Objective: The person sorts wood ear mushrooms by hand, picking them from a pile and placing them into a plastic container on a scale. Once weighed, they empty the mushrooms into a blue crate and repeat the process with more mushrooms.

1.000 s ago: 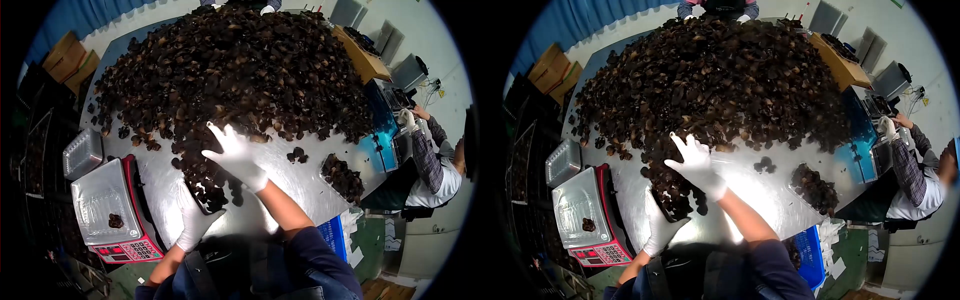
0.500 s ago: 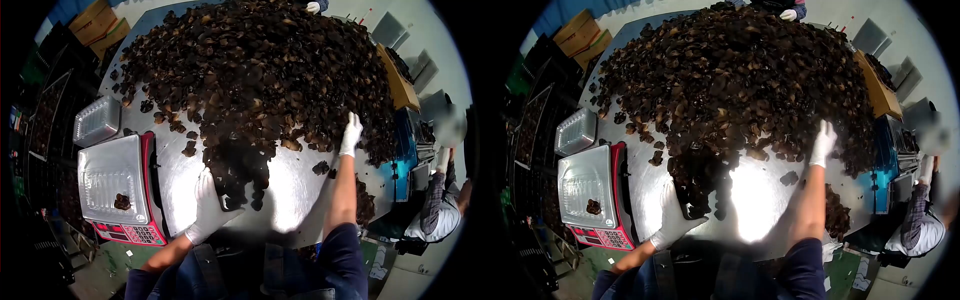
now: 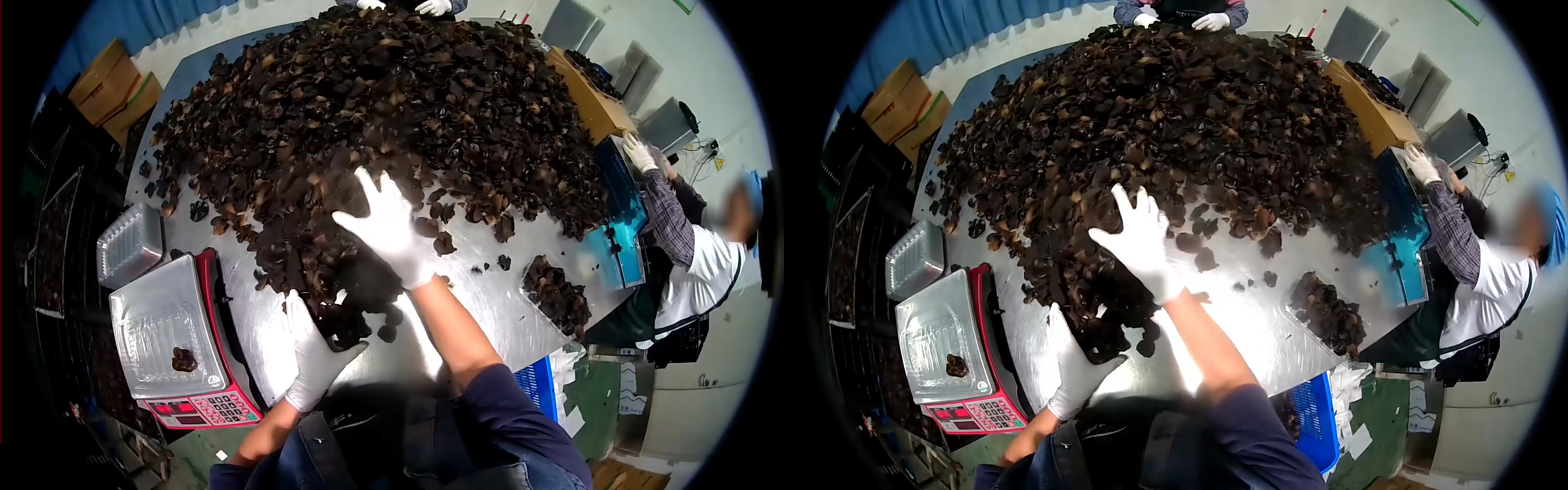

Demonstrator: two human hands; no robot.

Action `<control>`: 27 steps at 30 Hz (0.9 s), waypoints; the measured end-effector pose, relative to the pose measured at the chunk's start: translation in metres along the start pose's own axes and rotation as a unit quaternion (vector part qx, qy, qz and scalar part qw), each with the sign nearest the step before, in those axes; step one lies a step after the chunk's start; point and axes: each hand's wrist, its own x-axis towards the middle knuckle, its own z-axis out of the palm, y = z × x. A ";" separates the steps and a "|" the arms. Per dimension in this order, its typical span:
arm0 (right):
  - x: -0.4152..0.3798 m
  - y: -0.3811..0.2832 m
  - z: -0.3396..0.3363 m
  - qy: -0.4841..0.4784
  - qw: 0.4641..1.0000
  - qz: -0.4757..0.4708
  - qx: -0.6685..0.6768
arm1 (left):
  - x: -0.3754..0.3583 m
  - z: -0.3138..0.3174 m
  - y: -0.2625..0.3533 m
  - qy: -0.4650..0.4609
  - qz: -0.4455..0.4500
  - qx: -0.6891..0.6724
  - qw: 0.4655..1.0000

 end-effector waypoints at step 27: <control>0.086 0.038 0.060 0.145 0.972 0.167 -0.081 | 0.008 0.001 0.005 -0.010 0.002 -0.025 1.000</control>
